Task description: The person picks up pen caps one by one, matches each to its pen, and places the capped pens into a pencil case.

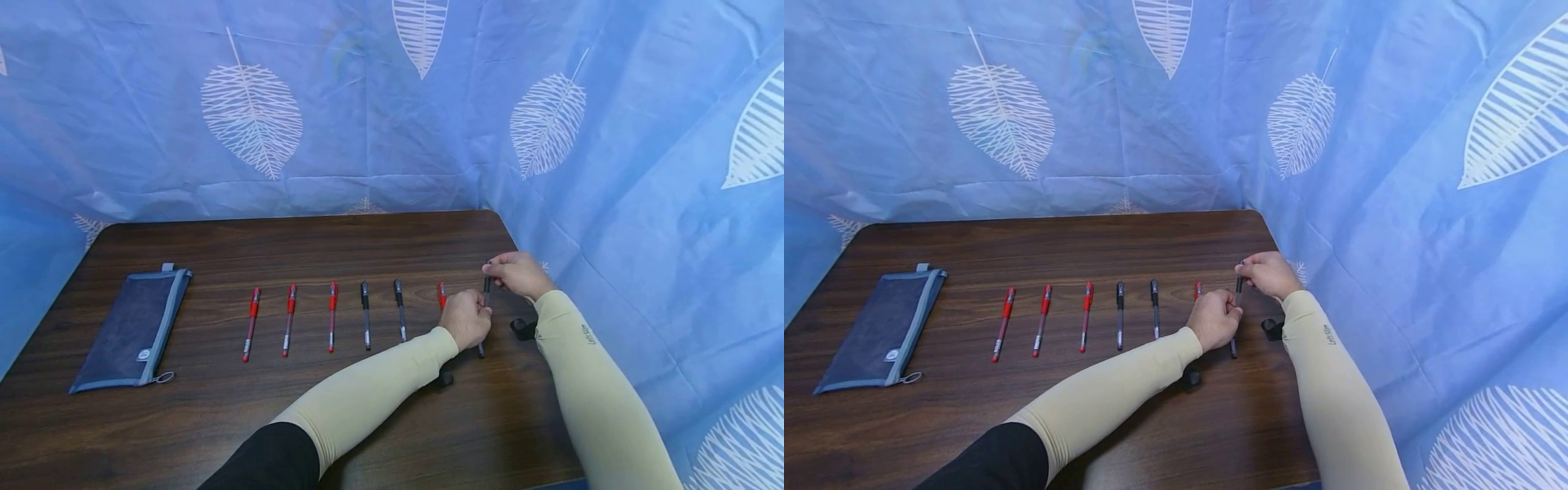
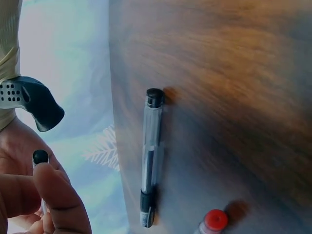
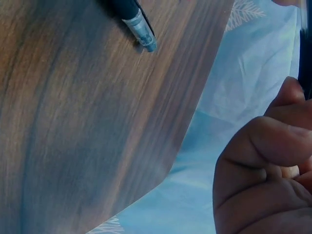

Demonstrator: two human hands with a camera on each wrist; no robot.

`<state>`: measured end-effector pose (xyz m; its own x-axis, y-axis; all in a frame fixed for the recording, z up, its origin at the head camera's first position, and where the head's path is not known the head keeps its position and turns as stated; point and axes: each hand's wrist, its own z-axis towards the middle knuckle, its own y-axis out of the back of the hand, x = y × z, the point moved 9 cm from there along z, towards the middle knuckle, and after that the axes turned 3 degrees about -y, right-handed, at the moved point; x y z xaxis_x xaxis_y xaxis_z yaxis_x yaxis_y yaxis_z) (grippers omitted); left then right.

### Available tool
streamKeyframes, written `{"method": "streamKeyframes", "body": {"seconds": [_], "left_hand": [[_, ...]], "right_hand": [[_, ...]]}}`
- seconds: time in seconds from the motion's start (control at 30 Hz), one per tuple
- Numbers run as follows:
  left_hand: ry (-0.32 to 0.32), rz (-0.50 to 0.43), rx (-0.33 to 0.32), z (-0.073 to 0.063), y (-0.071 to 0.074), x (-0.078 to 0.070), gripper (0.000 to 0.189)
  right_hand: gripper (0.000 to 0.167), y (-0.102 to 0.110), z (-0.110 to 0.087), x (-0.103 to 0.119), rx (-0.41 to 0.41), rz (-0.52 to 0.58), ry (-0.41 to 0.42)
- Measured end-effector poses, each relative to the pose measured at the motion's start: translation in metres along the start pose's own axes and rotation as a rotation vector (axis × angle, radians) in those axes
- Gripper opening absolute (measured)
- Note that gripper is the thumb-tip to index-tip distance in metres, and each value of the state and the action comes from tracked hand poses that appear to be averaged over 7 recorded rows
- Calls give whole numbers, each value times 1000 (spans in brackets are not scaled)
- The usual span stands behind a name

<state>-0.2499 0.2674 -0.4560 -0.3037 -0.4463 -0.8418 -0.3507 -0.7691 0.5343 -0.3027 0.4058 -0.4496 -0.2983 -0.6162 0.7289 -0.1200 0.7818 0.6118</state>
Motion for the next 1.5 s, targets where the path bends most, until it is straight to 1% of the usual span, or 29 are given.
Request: {"method": "streamKeyframes", "body": {"seconds": [0.13,0.27,0.43,0.6,0.77,0.87,0.97,1.07,1.2,1.3,1.4,1.5], "left_hand": [[8,14,-7,-1,-1,0,16],[27,12,11,-2,-7,0,15],[13,50,35,-3,-15,-4,18],[49,80,67,-2,-21,-5,20],[26,195,95,1,-31,-11,20],[5,287,112,2,-39,-14,21],[-24,363,123,3,-45,-15,24],[-69,433,137,3,-52,-18,24],[-113,495,170,4,-61,-20,24],[-150,537,195,3,-68,-25,19],[-205,609,229,2,-76,-31,12],[-255,694,271,-1,-87,-34,10]], "right_hand": [[26,0,-1,0,6,-8,9],[29,-1,-3,-1,19,-59,17],[31,1,-4,-4,-22,-142,10],[34,2,-4,-8,-61,-227,7],[34,6,-2,-13,-67,-326,16],[43,7,-2,-15,-66,-362,20],[47,7,-3,-18,-58,-381,18],[48,6,-3,-21,-45,-394,2],[49,7,-3,-26,-39,-422,-22],[49,8,-2,-30,-39,-454,-40],[48,8,-1,-35,-28,-465,-53],[48,5,1,-41,-17,-472,-58]]}}
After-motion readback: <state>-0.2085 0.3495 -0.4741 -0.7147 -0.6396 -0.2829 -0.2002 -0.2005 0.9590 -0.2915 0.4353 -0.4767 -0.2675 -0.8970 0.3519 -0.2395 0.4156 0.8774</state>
